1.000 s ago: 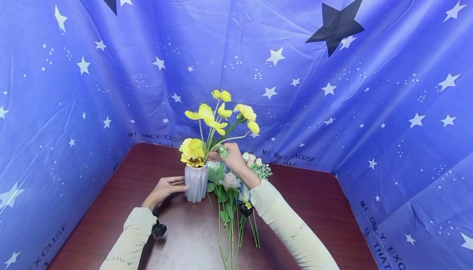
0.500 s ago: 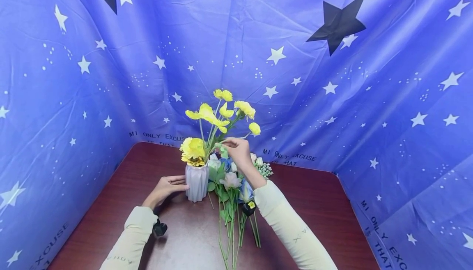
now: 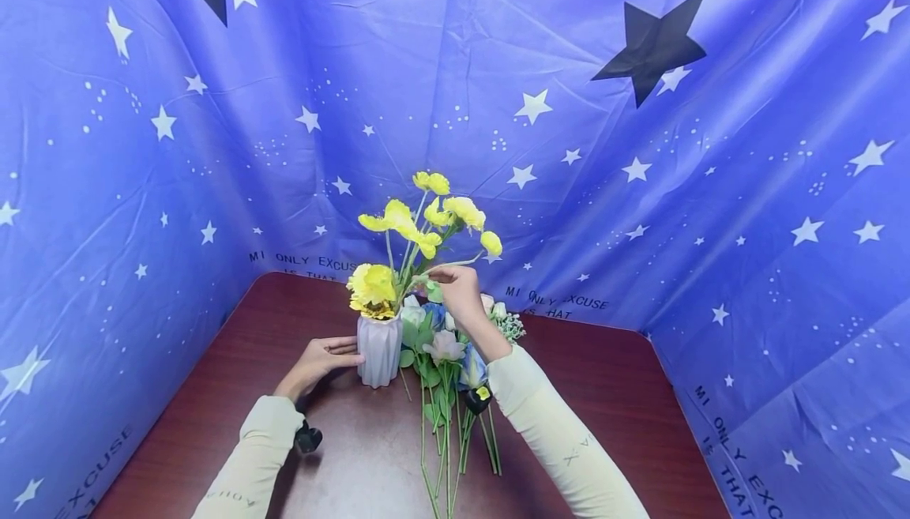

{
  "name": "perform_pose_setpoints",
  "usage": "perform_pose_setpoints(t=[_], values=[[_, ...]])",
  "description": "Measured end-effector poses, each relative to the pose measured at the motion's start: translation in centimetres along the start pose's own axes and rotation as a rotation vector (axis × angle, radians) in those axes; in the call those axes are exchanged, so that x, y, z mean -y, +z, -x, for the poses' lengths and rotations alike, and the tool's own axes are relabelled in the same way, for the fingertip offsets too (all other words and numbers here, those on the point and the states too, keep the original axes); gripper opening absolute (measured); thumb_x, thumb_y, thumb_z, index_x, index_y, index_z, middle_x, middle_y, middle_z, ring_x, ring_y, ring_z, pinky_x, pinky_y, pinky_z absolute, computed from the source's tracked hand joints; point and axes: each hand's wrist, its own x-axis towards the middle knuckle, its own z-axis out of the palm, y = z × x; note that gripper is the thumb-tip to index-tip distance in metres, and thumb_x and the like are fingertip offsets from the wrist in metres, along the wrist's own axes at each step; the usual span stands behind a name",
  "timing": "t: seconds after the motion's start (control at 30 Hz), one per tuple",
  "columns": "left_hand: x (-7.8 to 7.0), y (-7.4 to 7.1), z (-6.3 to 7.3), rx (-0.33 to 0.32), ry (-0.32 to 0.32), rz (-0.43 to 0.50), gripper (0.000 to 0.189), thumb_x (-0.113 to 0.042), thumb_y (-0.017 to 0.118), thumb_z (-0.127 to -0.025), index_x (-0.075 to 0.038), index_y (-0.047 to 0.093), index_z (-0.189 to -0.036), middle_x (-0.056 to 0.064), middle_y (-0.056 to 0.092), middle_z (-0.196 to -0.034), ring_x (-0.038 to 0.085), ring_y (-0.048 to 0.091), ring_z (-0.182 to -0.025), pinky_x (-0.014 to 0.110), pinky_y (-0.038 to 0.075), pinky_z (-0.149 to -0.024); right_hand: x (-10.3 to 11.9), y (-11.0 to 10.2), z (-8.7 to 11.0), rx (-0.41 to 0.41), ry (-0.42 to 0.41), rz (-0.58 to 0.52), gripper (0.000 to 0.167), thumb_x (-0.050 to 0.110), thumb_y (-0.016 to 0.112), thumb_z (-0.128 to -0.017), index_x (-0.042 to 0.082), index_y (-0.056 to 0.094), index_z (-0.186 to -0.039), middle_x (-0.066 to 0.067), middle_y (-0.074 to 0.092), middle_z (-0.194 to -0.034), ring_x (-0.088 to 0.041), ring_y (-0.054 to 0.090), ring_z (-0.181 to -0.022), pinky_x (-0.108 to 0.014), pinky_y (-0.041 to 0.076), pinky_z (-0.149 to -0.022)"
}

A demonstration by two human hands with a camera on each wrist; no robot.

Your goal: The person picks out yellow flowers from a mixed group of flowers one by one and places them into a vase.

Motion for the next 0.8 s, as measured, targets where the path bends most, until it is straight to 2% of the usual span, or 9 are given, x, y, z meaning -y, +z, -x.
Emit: perform_pose_setpoints(t=[0.1, 0.2, 0.3, 0.37, 0.47, 0.53, 0.63, 0.7, 0.8], values=[[0.0, 0.0, 0.0, 0.003, 0.008, 0.014, 0.065, -0.011, 0.085, -0.083, 0.013, 0.056, -0.136, 0.03, 0.058, -0.14, 0.026, 0.067, -0.12, 0.025, 0.059, -0.095, -0.2, 0.0, 0.0, -0.006, -0.013, 0.071, 0.039, -0.017, 0.05, -0.087, -0.001, 0.077, -0.109, -0.017, 0.073, -0.121, -0.021, 0.068, -0.1, -0.024, 0.05, -0.066], [0.1, 0.0, 0.0, 0.001, 0.012, 0.017, 0.065, -0.011, 0.085, -0.083, 0.013, 0.056, -0.136, 0.03, 0.058, -0.14, 0.033, 0.064, -0.125, 0.027, 0.059, -0.096, -0.4, -0.1, 0.0, 0.021, -0.031, 0.057, 0.029, -0.013, 0.058, -0.088, -0.004, 0.077, -0.108, -0.02, 0.073, -0.121, -0.031, 0.066, -0.117, -0.034, 0.059, -0.087], [0.1, -0.1, -0.1, -0.004, 0.005, 0.013, 0.065, -0.011, 0.085, -0.083, 0.013, 0.057, -0.136, 0.029, 0.058, -0.14, 0.036, 0.061, -0.129, 0.028, 0.059, -0.096, -0.5, -0.1, -0.1, 0.045, -0.044, 0.027, 0.017, -0.005, 0.068, -0.09, -0.008, 0.076, -0.105, -0.022, 0.074, -0.114, -0.031, 0.068, -0.108, -0.032, 0.061, -0.081], [0.1, -0.1, -0.1, -0.006, 0.0, 0.013, 0.065, -0.011, 0.085, -0.083, 0.012, 0.057, -0.136, 0.029, 0.058, -0.14, 0.037, 0.06, -0.129, 0.028, 0.059, -0.096, -0.4, -0.1, -0.1, 0.056, -0.049, 0.023, 0.016, -0.002, 0.072, -0.089, -0.009, 0.076, -0.102, -0.022, 0.075, -0.109, -0.025, 0.069, -0.099, -0.027, 0.058, -0.074], [0.2, -0.1, -0.1, -0.008, 0.0, 0.008, 0.064, -0.011, 0.085, -0.083, 0.012, 0.058, -0.135, 0.029, 0.059, -0.139, 0.036, 0.06, -0.129, 0.028, 0.059, -0.096, -0.1, -0.3, -0.1, 0.087, -0.049, 0.032, 0.016, 0.0, 0.076, -0.086, -0.01, 0.076, -0.099, -0.022, 0.076, -0.102, -0.022, 0.069, -0.092, -0.025, 0.058, -0.073], [0.2, -0.2, -0.2, -0.011, 0.0, 0.005, 0.064, -0.011, 0.085, -0.082, 0.012, 0.058, -0.135, 0.028, 0.059, -0.139, 0.036, 0.061, -0.129, 0.029, 0.059, -0.097, 0.2, -0.3, -0.1, 0.106, -0.045, 0.042, 0.018, 0.002, 0.079, -0.085, -0.01, 0.076, -0.097, -0.024, 0.076, -0.099, -0.028, 0.07, -0.092, -0.029, 0.06, -0.076], [0.2, -0.2, -0.2, -0.01, 0.0, -0.005, 0.063, -0.011, 0.085, -0.082, 0.012, 0.058, -0.135, 0.028, 0.059, -0.139, 0.036, 0.061, -0.129, 0.029, 0.059, -0.097, 0.5, -0.4, -0.1, 0.116, -0.019, 0.06, 0.02, 0.004, 0.079, -0.085, -0.011, 0.076, -0.098, -0.025, 0.074, -0.105, -0.035, 0.069, -0.103, -0.032, 0.06, -0.081], [0.2, -0.2, -0.2, -0.009, -0.003, -0.001, 0.063, -0.011, 0.085, -0.082, 0.012, 0.059, -0.135, 0.028, 0.059, -0.139, 0.036, 0.061, -0.128, 0.029, 0.059, -0.097, 0.6, -0.4, -0.2, 0.108, -0.002, 0.081, 0.02, 0.005, 0.078, -0.087, -0.01, 0.076, -0.099, -0.025, 0.074, -0.11, -0.036, 0.068, -0.108, -0.031, 0.06, -0.082], [0.2, -0.1, -0.2, -0.006, -0.002, 0.006, 0.063, -0.009, 0.085, -0.082, 0.012, 0.058, -0.135, 0.028, 0.059, -0.139, 0.035, 0.061, -0.128, 0.029, 0.059, -0.097, 0.6, -0.4, -0.2, 0.126, 0.017, 0.065, 0.019, 0.004, 0.077, -0.088, -0.01, 0.075, -0.1, -0.023, 0.074, -0.108, -0.031, 0.071, -0.103, -0.034, 0.062, -0.083]])
